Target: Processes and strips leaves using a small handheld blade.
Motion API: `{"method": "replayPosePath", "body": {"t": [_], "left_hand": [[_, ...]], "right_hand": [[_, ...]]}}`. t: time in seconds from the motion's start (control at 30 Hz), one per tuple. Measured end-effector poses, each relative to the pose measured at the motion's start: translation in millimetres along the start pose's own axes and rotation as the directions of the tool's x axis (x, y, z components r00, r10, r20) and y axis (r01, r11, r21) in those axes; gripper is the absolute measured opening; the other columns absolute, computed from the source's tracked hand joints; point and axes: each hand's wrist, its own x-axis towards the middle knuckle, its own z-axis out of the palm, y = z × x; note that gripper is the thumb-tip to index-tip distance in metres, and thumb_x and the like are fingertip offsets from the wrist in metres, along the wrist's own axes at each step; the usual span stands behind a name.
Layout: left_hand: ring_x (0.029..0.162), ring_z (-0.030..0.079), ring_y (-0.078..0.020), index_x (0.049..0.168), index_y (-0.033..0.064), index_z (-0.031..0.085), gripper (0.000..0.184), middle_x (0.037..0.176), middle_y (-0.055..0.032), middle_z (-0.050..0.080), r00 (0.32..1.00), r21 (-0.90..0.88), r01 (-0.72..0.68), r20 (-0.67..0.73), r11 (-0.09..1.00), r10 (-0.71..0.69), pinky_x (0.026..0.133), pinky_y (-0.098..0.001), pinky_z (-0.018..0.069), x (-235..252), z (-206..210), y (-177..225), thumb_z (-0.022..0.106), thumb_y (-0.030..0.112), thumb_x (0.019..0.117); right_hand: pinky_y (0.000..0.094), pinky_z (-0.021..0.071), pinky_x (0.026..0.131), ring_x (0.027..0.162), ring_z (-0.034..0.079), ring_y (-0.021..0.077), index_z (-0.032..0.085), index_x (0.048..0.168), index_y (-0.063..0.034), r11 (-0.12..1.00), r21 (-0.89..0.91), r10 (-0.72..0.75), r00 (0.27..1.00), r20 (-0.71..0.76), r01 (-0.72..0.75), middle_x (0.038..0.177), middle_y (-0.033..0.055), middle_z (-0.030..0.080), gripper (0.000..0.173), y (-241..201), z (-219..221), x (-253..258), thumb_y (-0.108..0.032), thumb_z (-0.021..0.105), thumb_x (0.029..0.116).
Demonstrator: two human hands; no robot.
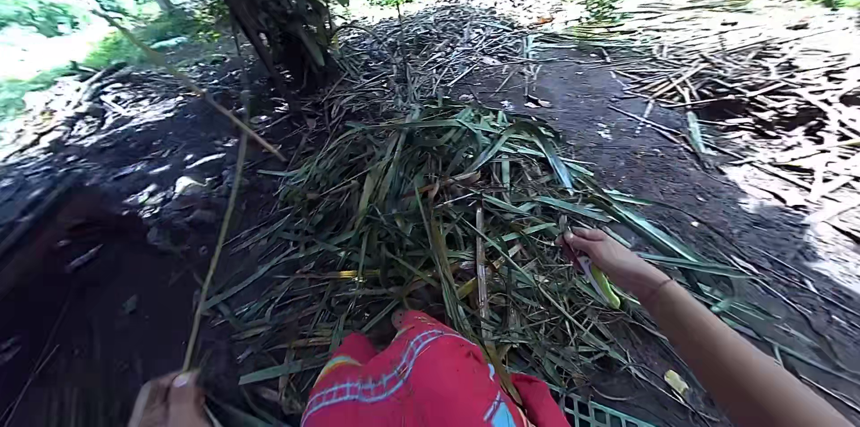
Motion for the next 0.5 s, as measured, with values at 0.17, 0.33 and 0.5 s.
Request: {"method": "replayPosePath", "body": {"t": [0.17, 0.33, 0.5], "left_hand": [[0.059, 0.042, 0.0129, 0.097, 0.0019, 0.061, 0.023, 0.074, 0.0152, 0.052, 0.959, -0.066, -0.199, 0.192, 0.978, 0.209, 0.056, -0.0079, 0.0371, -2, 115, 101, 0.045, 0.018, 0.1023], [0.064, 0.048, 0.0115, 0.093, 0.0036, 0.064, 0.027, 0.071, 0.0103, 0.056, 0.826, -0.142, -0.439, 0.327, 0.887, 0.46, 0.06, -0.0082, 0.0404, -12, 161, 157, 0.045, 0.02, 0.104], [0.074, 0.058, 0.0096, 0.094, 0.0047, 0.064, 0.025, 0.08, 0.0084, 0.063, 0.783, -0.305, -0.424, 0.35, 0.853, 0.514, 0.067, -0.0092, 0.0475, -31, 177, 175, 0.045, 0.017, 0.1049]], "right_hand": [[0.0143, 0.0433, 0.055, 0.054, 0.046, -0.0049, 0.057, 0.136, -0.003, 0.906, 0.247, -0.413, 0.844, 0.342, 0.344, 0.067, -0.0163, 0.051, 0.043, -62, 130, -43, -0.016, 0.034, 0.1019], [0.0107, 0.0381, 0.053, 0.057, 0.042, -0.0082, 0.034, 0.152, 0.0044, 0.731, 0.54, -0.672, 0.579, 0.462, 0.417, 0.072, -0.018, 0.05, 0.06, -130, 182, -78, -0.029, 0.047, 0.1038], [0.0098, 0.0396, 0.056, 0.06, 0.045, -0.0094, 0.054, 0.136, 0.004, 0.637, 0.62, -0.747, 0.566, 0.349, 0.459, 0.073, -0.018, 0.053, 0.044, -140, 198, -88, -0.026, 0.049, 0.1042]]}}
